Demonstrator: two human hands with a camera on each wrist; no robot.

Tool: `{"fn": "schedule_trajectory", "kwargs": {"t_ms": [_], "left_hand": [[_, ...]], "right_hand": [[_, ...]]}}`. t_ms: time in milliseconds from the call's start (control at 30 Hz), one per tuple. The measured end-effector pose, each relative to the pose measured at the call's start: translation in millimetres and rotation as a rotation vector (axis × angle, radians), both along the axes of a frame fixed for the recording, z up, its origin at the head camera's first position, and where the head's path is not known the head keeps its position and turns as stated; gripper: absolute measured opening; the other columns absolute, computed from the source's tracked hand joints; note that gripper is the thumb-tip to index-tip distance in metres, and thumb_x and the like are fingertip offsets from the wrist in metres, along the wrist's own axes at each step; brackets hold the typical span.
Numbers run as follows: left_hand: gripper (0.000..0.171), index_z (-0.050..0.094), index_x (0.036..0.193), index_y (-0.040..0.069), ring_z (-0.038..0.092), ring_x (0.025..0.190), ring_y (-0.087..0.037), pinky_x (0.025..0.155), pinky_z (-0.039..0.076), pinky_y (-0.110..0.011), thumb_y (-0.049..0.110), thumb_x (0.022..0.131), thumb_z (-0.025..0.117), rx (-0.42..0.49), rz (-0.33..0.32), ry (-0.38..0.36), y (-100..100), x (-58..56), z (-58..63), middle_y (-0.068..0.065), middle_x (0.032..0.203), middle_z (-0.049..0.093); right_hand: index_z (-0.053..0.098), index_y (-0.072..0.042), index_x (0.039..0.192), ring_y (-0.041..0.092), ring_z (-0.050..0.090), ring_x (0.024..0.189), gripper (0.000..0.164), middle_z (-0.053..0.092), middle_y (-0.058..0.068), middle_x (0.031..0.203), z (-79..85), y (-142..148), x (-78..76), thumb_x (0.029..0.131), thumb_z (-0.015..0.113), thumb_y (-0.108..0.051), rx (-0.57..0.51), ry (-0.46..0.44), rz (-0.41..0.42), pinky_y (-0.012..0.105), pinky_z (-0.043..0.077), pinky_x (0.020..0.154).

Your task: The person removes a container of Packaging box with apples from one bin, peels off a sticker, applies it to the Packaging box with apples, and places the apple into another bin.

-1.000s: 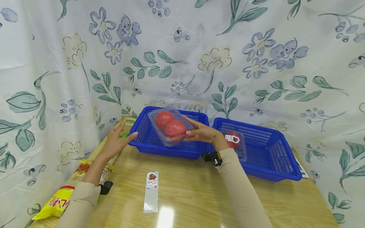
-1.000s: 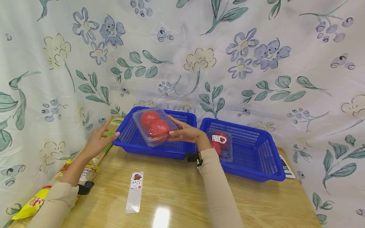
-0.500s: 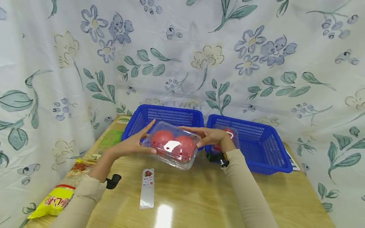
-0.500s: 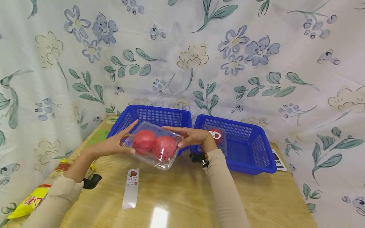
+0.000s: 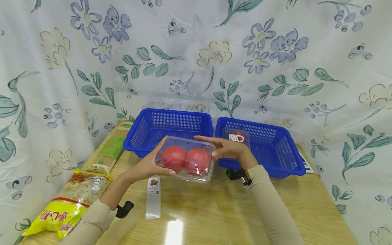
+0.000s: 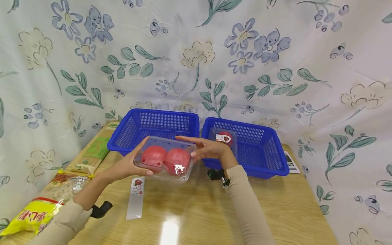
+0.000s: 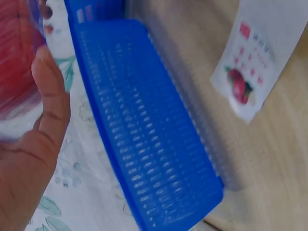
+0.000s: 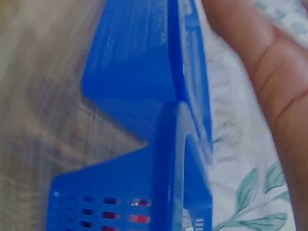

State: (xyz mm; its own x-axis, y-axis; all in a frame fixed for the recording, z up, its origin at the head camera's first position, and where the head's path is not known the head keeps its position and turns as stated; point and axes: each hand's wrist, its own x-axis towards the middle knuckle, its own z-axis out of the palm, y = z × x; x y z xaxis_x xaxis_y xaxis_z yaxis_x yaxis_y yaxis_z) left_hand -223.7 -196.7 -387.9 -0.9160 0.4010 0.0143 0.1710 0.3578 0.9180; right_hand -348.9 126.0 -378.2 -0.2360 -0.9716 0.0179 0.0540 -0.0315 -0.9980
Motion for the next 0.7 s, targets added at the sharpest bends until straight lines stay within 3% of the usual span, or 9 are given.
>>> {"fn": "schedule_trajectory", "kwargs": {"t_ms": [100, 167, 200, 233, 333, 433, 533, 700], "left_hand": [[0.122, -0.004, 0.157, 0.044, 0.029, 0.142, -0.050, 0.100, 0.044, -0.062, 0.039, 0.075, 0.086, -0.034, 0.072, 0.041, 5.1, 5.1, -6.6, -0.019, 0.165, 0.005], [0.122, -0.003, 0.157, 0.043, 0.027, 0.143, -0.052, 0.099, 0.044, -0.064, 0.037, 0.075, 0.086, -0.034, 0.102, 0.064, 8.0, 8.3, -11.0, -0.020, 0.165, 0.005], [0.121, -0.003, 0.157, 0.043, 0.028, 0.142, -0.052, 0.099, 0.045, -0.063, 0.036, 0.075, 0.086, -0.035, 0.117, 0.073, 9.6, 9.7, -13.2, -0.020, 0.165, 0.006], [0.121, -0.002, 0.157, 0.043, 0.031, 0.141, -0.052, 0.098, 0.046, -0.062, 0.035, 0.075, 0.086, -0.026, 0.126, 0.077, 11.2, 10.9, -15.1, -0.020, 0.165, 0.005], [0.120, -0.001, 0.158, 0.042, 0.035, 0.139, -0.051, 0.099, 0.047, -0.059, 0.029, 0.076, 0.086, 0.026, 0.136, 0.074, 16.6, 14.3, -20.1, -0.018, 0.166, 0.002], [0.120, -0.002, 0.158, 0.042, 0.039, 0.137, -0.048, 0.100, 0.047, -0.056, 0.027, 0.077, 0.086, 0.047, 0.139, 0.074, 23.1, 17.6, -23.7, -0.019, 0.165, 0.005], [0.122, -0.003, 0.157, 0.042, 0.044, 0.134, -0.045, 0.099, 0.048, -0.055, 0.028, 0.076, 0.087, 0.048, 0.146, 0.083, 31.1, 21.2, -27.1, -0.022, 0.161, 0.018], [0.128, -0.006, 0.158, 0.039, 0.038, 0.139, -0.045, 0.102, 0.044, -0.058, 0.035, 0.072, 0.089, 0.001, 0.152, 0.114, 44.8, 28.3, -34.2, -0.020, 0.163, 0.015]], "right_hand": [[0.011, -0.033, 0.160, 0.015, 0.063, 0.108, 0.092, 0.036, 0.002, 0.151, -2.7, 7.7, 19.3, 0.091, 0.071, -0.038, -0.002, -0.019, -0.152, 0.038, 0.051, 0.098], [0.010, -0.036, 0.160, 0.016, 0.060, 0.114, 0.097, 0.039, 0.003, 0.147, -5.8, 11.0, 34.8, 0.087, 0.073, -0.047, -0.006, 0.019, -0.265, 0.042, 0.049, 0.101], [0.009, -0.037, 0.160, 0.021, 0.054, 0.125, 0.098, 0.038, 0.006, 0.150, -7.4, 12.0, 42.9, 0.086, 0.073, -0.050, -0.007, 0.039, -0.308, 0.044, 0.046, 0.104], [0.006, -0.035, 0.160, 0.029, 0.045, 0.136, 0.101, 0.022, 0.011, 0.160, -8.7, 12.6, 50.9, 0.086, 0.072, -0.051, -0.011, 0.075, -0.339, 0.049, 0.043, 0.107], [-0.002, -0.035, 0.160, 0.042, 0.030, 0.145, 0.108, 0.010, 0.019, 0.164, -12.9, 12.9, 75.3, 0.085, 0.075, -0.051, 0.002, 0.132, -0.417, 0.055, 0.037, 0.111], [-0.011, -0.038, 0.158, 0.044, 0.016, 0.149, 0.119, 0.001, 0.020, 0.165, -16.7, 10.6, 97.8, 0.082, 0.080, -0.045, 0.038, 0.130, -0.495, 0.056, 0.028, 0.116], [-0.017, -0.041, 0.155, 0.038, 0.002, 0.152, 0.130, -0.014, 0.010, 0.166, -20.6, 7.3, 115.5, 0.076, 0.086, -0.040, 0.115, 0.152, -0.607, 0.055, 0.020, 0.118], [-0.020, -0.039, 0.155, 0.038, 0.009, 0.152, 0.143, -0.006, 0.011, 0.167, -31.7, 3.0, 134.0, 0.067, 0.093, -0.036, 0.245, 0.226, -0.789, 0.056, 0.022, 0.118]]}}
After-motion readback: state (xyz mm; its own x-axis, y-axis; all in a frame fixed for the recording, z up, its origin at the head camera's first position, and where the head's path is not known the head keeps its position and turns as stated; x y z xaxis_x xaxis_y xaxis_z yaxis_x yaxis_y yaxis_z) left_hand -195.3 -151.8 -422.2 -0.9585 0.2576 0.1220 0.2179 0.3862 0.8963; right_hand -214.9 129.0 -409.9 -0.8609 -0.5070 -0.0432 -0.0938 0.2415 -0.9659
